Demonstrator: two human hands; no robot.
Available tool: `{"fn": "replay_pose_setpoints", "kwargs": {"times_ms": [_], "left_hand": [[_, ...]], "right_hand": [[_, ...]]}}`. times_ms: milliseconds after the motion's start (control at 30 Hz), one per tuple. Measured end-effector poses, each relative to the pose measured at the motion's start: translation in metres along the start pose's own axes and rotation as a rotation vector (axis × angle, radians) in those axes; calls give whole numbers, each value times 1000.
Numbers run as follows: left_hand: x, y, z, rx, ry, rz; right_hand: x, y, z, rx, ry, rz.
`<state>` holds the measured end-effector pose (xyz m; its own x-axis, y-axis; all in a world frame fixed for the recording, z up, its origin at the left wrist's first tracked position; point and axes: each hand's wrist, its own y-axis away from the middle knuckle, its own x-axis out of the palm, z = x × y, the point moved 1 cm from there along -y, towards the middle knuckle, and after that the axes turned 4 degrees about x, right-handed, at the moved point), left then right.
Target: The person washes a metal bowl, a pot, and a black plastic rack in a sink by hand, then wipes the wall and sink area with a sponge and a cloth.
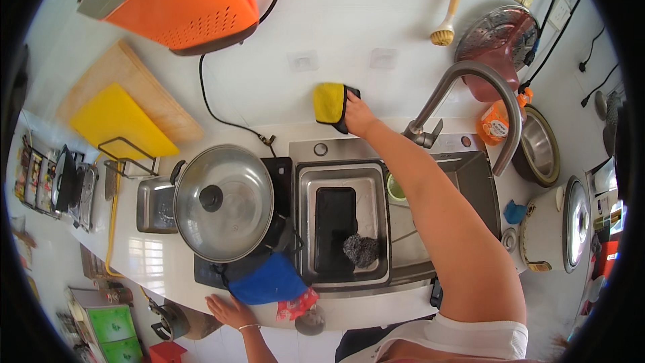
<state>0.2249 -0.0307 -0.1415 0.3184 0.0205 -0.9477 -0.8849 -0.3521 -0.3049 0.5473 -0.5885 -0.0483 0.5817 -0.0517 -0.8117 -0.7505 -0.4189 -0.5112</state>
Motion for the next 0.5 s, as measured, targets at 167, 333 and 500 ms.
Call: {"fn": "replay_pose_setpoints", "kwargs": {"times_ms": [167,333,500], "left_hand": [[-5,-5,-19,63,24,-6],[-7,-1,-9,1,-23,27],[4,-7,-22,30,-15,25]], "right_hand": [[-3,-15,9,-86,237,22],[-47,-147,52,-206,188,65],[-17,-116,34,-259,168,-186]]}}
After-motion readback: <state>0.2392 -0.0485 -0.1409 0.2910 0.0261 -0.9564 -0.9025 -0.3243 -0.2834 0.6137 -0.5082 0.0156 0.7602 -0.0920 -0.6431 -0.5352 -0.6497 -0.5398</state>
